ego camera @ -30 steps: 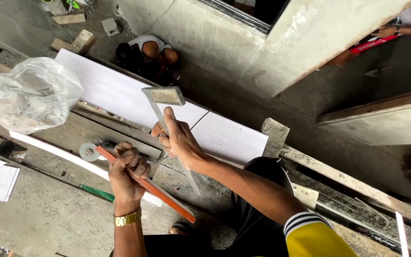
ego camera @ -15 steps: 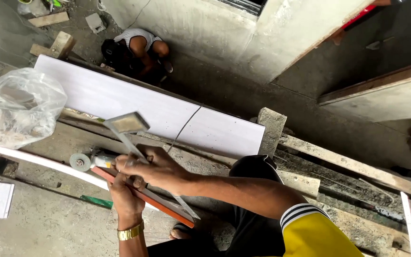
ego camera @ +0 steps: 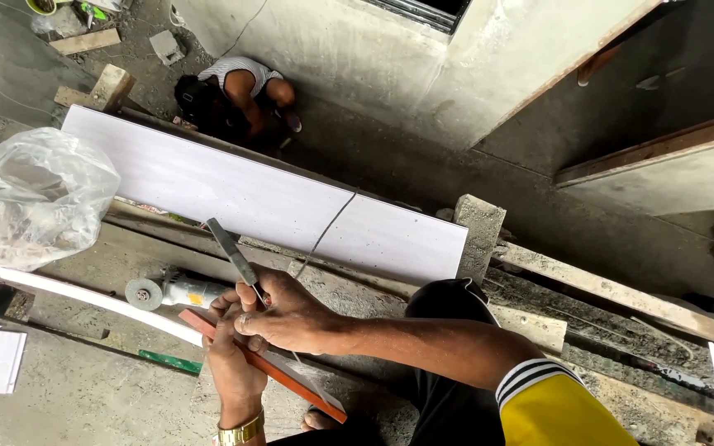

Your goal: The person uses a try square and pencil to mark a straight line on a white wooden plank. They repeatedly reposition the square and draw along its edge to ensure accuracy.

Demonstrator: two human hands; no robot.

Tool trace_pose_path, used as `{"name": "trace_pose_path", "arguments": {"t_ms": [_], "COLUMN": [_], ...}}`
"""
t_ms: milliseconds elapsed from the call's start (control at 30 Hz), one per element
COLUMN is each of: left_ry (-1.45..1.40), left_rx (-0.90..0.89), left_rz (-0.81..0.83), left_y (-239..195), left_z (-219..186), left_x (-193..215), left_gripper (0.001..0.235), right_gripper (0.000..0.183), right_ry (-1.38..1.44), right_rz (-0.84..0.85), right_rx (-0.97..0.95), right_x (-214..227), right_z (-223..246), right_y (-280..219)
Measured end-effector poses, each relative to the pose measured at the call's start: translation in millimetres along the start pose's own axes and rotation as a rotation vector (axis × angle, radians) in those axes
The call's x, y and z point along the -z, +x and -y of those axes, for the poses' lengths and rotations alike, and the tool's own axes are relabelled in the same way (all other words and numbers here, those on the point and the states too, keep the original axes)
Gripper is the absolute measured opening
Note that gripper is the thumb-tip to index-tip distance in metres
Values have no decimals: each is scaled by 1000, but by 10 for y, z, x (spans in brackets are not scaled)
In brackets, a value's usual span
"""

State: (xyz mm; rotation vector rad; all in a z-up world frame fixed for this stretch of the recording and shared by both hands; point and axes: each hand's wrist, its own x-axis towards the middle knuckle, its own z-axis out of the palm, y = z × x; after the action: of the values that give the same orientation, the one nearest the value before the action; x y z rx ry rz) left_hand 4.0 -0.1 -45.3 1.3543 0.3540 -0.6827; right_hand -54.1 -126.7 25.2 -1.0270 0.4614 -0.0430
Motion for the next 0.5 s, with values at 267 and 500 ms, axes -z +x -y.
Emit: {"name": "trace_pose_path", "arguments": {"t_ms": [267, 500], "left_ry": [124, 44], "left_rx": [-176, -113], "left_rz": [115, -13], "left_y": [-372, -408], "left_z": [-307, -296], "left_x": [-240, -232], "left_gripper": [17, 19], "right_gripper": [28, 31], "right_ry": [-369, -466], "right_rz": [20, -6], "right_rx": [85, 66], "right_x": [103, 88], "right_z": [140, 174], "right_y": [-91, -115]}}
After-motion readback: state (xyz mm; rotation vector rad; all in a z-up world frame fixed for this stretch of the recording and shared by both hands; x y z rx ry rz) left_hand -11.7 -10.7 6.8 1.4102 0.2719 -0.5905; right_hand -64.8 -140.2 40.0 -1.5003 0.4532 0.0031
